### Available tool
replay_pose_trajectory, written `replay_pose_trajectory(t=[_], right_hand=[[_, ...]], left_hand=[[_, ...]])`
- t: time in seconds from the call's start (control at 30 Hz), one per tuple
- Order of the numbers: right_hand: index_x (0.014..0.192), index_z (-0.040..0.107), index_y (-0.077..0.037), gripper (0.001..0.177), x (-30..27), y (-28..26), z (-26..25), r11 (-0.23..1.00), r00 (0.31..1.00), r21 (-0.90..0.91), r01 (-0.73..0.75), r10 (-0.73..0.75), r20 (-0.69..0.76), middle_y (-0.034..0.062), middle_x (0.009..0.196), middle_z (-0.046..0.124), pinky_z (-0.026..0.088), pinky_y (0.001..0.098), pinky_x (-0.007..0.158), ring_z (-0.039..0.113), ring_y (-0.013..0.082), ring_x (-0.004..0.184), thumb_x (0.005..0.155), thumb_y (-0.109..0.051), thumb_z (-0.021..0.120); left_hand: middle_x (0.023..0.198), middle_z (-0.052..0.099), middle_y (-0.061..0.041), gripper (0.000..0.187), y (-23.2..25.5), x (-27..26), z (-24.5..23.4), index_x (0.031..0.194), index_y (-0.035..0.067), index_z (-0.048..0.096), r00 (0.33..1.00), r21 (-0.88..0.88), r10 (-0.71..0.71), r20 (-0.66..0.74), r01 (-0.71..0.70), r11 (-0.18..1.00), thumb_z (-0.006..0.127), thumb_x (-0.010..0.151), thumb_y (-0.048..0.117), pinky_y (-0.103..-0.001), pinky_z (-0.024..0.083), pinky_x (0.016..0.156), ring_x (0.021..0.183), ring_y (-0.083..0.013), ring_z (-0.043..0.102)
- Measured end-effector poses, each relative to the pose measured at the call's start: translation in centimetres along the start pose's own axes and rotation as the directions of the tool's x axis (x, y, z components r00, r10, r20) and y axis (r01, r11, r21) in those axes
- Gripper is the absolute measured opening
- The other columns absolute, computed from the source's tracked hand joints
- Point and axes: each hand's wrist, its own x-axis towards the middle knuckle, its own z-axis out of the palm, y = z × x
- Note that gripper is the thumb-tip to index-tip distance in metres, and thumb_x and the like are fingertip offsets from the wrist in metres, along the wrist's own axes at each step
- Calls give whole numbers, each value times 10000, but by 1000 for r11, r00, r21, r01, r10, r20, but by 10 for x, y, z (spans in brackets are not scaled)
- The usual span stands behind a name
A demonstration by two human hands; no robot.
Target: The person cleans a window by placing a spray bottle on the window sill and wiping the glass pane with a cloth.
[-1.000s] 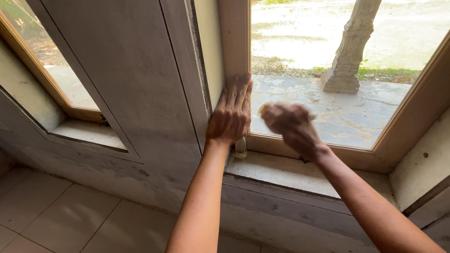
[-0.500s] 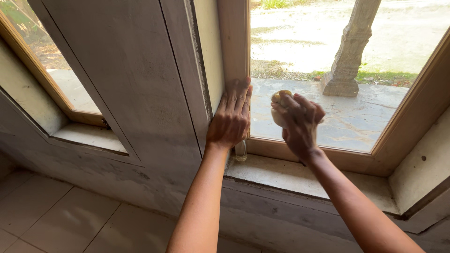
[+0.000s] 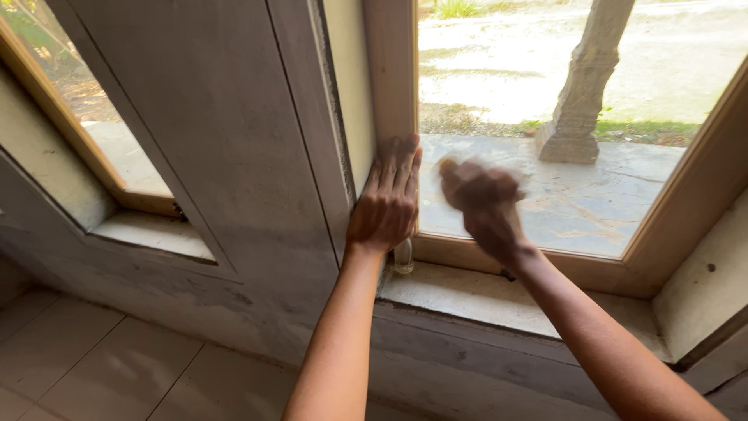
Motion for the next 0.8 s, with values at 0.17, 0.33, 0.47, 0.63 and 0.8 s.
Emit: replay_pose_trajectory(t=[0.17, 0.33, 0.47, 0.63, 0.8], right_hand=[[1265, 627, -106, 312, 15, 27, -9, 954, 921, 82, -290, 255, 294, 132, 1230, 611, 399, 457, 961, 492, 285, 1159, 958, -86, 682], [1325, 635, -99, 360, 15, 38, -6, 977, 896, -147, -156, 77, -437, 122, 1297, 599, 382, 474, 1016, 467, 276, 1225, 975, -70, 716], [1322, 646, -145, 420, 13, 26, -4, 993, 983, -49, 109, -115, -142, 110, 1323, 592, 374, 451, 1004, 463, 255, 1214, 919, -72, 737], [1328, 630, -312, 344, 22, 33, 0, 855, 745, -105, -508, 498, 444, -44, 1136, 634, 447, 323, 777, 548, 115, 1011, 1032, -195, 502], [1373, 686, -134, 479, 3, 10, 23, 989, 989, -35, -147, 145, -33, 94, 1230, 563, 403, 410, 1052, 442, 194, 1217, 943, 75, 687]], left_hand=[[1620, 323, -204, 547, 1, 1, -4, 1488, -67, 449, 1000, 42, -10, -14, 11, 999, 444, 993, 165, -465, 461, 1145, 1453, -370, 445], [1630, 301, -191, 569, 2, -1, -7, 1487, -71, 453, 999, 21, -9, -40, 10, 1000, 449, 971, 169, -459, 458, 1152, 1454, -363, 446], [1632, 289, -212, 570, 0, 4, -9, 1491, -95, 436, 999, -4, -13, -39, 13, 1000, 451, 992, 180, -472, 457, 1137, 1454, -377, 441], [1633, 304, -188, 571, 1, 0, -3, 1495, -71, 424, 999, 17, -22, -24, 22, 1000, 448, 977, 167, -471, 453, 1151, 1461, -368, 434], [1625, 307, -194, 569, 1, 0, -3, 1493, -67, 432, 1000, 12, -12, -9, 12, 1000, 445, 978, 174, -478, 449, 1152, 1457, -374, 435]])
